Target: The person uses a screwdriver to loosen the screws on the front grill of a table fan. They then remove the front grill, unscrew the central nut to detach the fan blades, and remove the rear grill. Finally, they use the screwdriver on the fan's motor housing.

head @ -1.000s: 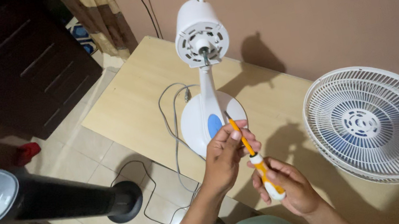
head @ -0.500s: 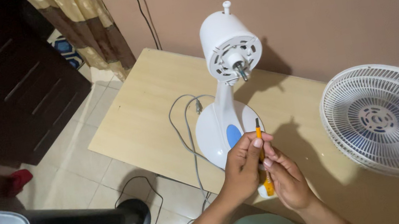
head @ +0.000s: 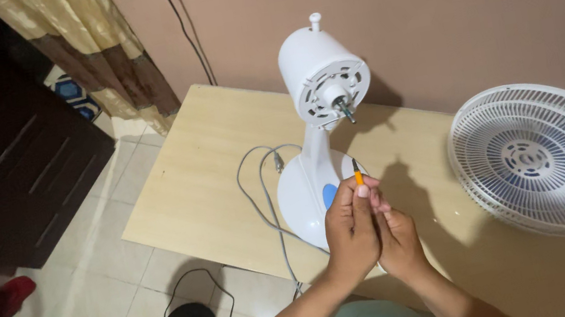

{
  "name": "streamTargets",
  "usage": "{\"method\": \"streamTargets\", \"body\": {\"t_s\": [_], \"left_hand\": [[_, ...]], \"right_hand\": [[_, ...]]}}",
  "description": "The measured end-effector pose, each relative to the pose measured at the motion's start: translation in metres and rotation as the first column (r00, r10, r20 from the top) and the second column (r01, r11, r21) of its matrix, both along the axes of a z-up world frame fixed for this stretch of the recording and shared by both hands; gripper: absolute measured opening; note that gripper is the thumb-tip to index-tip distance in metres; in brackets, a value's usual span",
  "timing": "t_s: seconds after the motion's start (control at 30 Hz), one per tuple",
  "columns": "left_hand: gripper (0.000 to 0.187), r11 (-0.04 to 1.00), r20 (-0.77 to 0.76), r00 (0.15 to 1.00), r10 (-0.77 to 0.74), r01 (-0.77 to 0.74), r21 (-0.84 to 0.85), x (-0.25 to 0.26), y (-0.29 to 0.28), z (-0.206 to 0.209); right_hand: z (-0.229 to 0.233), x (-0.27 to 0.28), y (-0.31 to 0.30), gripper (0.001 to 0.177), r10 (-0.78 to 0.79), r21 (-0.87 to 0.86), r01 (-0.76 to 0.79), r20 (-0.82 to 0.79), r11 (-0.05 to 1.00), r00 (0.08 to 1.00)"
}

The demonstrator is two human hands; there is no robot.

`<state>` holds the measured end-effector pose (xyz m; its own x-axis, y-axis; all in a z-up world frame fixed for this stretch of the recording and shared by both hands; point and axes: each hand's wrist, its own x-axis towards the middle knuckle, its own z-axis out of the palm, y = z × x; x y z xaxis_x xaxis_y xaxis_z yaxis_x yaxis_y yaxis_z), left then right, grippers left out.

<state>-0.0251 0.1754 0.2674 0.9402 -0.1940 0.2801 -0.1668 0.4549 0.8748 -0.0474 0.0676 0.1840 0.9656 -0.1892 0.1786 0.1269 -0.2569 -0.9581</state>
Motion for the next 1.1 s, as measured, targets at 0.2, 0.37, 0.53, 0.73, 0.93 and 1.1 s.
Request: {"method": "streamTargets", "body": {"t_s": [0.2, 0.37, 0.53, 0.73, 0.93, 1.1], "left_hand": [[0.025, 0.999, -0.007, 0.999, 0.032, -0.032, 0.005, 0.0, -0.015, 0.005], [0.026, 0.99, 0.048, 0.996, 0.081, -0.086, 0.116, -0.003, -0.026, 0.014], [0.024, 0.966, 0.011, 0.976, 0.219, -0.218, 0.136, -0.012, -0.052, 0.013], [0.022, 0.949, 0.08, 0.947, 0.311, -0.314, 0.033, -0.016, -0.074, 0.006], [0.023, 0.968, 0.071, 0.967, 0.246, -0.249, 0.043, -0.006, -0.08, 0.01], [0.022, 0.944, 0.095, 0.941, 0.325, -0.328, 0.018, -0.01, -0.097, 0.009]], "right_hand": [[0.012, 0.003, -0.026, 0.039, 0.093, 0.076, -0.089, -0.058, 0.993, 0.994], [0.043, -0.012, -0.027, 0.027, 0.126, -0.006, -0.127, 0.213, 0.992, 0.969], [0.059, -0.011, -0.036, 0.032, 0.085, -0.106, -0.065, 0.191, 0.992, 0.978], [0.058, -0.012, -0.057, 0.033, 0.134, -0.101, -0.12, 0.14, 0.988, 0.981], [0.06, -0.014, -0.064, 0.033, 0.108, -0.051, -0.097, 0.316, 0.994, 0.943], [0.067, -0.008, -0.073, 0.036, 0.091, -0.104, -0.064, 0.277, 0.992, 0.957]]}}
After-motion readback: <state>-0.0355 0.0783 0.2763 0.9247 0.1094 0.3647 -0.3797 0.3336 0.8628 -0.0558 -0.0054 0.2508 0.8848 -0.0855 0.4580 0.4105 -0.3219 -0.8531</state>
